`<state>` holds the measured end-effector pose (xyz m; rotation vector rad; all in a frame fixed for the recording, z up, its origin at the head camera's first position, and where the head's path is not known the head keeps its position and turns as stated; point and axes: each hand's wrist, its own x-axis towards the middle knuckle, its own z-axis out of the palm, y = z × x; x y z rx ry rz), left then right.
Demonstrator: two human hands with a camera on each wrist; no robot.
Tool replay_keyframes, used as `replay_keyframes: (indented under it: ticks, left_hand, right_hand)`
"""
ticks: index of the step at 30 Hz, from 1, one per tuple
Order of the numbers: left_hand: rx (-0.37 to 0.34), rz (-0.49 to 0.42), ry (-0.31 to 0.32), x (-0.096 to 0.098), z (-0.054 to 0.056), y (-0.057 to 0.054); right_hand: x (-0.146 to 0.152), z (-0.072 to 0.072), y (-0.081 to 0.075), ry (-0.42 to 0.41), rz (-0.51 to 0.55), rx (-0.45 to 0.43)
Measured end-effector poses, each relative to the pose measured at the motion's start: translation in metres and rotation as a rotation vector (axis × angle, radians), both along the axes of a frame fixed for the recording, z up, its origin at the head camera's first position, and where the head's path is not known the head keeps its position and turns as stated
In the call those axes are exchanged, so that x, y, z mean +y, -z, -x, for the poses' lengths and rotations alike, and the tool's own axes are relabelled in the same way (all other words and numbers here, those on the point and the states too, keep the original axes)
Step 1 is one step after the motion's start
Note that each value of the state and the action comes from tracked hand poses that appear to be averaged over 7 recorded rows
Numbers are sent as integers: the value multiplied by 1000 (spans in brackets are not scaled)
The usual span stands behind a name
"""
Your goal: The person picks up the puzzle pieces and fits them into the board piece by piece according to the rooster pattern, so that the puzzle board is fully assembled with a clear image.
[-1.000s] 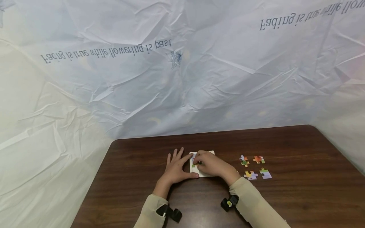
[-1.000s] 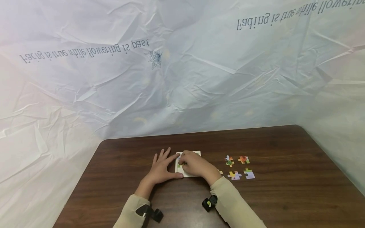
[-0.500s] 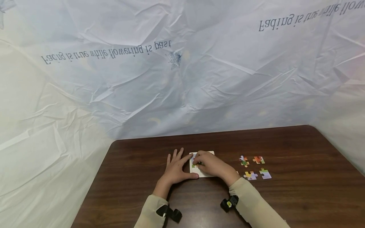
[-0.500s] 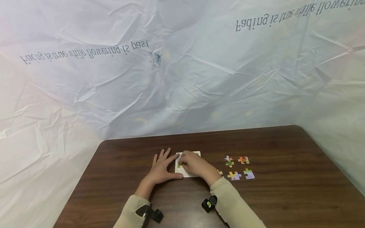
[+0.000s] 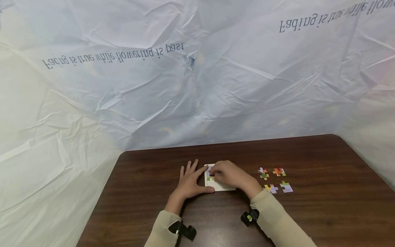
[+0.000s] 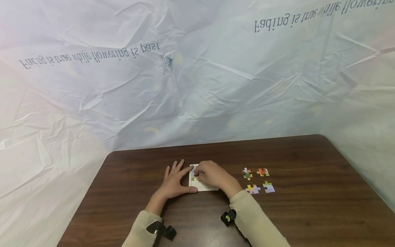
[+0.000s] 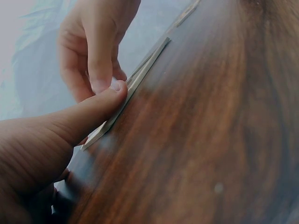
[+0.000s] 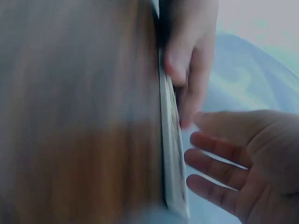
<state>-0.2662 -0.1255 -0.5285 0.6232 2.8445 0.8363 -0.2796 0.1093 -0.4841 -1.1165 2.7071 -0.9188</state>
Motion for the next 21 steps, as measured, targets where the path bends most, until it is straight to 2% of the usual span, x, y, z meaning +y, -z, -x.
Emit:
replay_keyframes:
  ticks: [8,15,21]
  left_hand:
    - [0,-16,-9,1,-2,-1]
    - [15,-16,-11,1,0,1]
    - [2,-21,-13,0,-1,2]
  right_hand:
    - [47,1,-21,155,-60,-36]
    - [97,-1,-40,298,-158,-178]
    - [120,-4,-44,386,-187,-283]
